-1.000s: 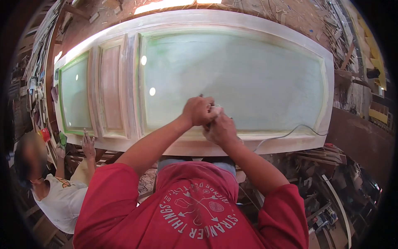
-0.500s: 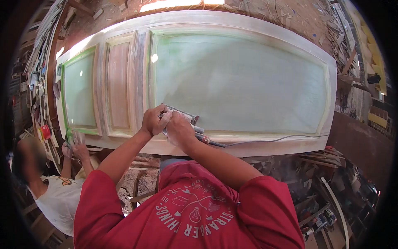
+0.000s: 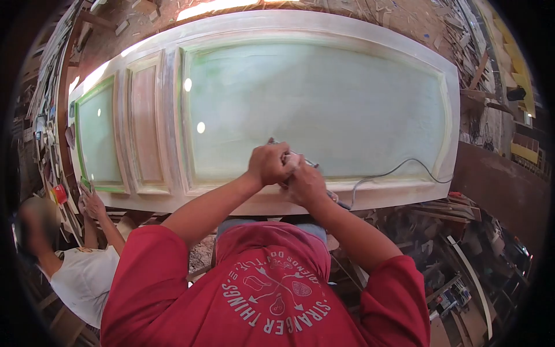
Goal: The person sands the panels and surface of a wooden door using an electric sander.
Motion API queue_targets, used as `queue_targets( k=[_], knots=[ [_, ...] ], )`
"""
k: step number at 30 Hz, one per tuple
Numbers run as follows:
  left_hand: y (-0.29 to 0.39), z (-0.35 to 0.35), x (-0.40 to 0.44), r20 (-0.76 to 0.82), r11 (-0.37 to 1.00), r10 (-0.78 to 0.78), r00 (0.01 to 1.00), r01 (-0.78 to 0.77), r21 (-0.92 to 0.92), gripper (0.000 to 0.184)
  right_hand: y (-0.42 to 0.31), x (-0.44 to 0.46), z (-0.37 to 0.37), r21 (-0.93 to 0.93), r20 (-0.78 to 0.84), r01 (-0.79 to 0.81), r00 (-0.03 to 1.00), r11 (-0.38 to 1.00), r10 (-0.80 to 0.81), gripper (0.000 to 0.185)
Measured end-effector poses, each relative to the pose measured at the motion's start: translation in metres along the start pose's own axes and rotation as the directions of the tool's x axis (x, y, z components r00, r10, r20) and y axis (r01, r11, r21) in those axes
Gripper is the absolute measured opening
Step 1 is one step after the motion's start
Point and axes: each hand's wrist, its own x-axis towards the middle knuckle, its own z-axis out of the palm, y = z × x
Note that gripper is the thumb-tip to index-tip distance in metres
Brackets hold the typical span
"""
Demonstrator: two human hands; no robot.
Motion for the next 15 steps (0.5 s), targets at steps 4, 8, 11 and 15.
queue_targets(
  k=[4,8,11,15],
  knots=[
    [0.041,0.049,0.027,0.047,1.0,0.029,0.998,-0.029,-0.012,0.044,0.057,-0.023,-0.023,-0.021,-0.061,0.019,0.998,1.0,-0.02,0.056],
    [0.079,0.097,0.048,0.042,0.997,0.038,0.998,-0.035,-0.062,0.046,0.11,-0.043,-0.049,-0.069,-0.067,-0.014,0.998,0.998,0.009,0.057],
    [0.098,0.114,0.051,0.051,0.994,-0.019,0.999,0.025,-0.108,0.047,0.144,-0.051,-0.062,-0.181,0.016,0.064,0.998,0.981,-0.062,0.062],
    [0.093,0.102,0.035,0.039,0.99,-0.081,0.996,0.085,-0.109,0.05,0.123,-0.045,-0.066,-0.196,0.096,0.04,0.995,0.98,-0.022,0.062]
  ],
)
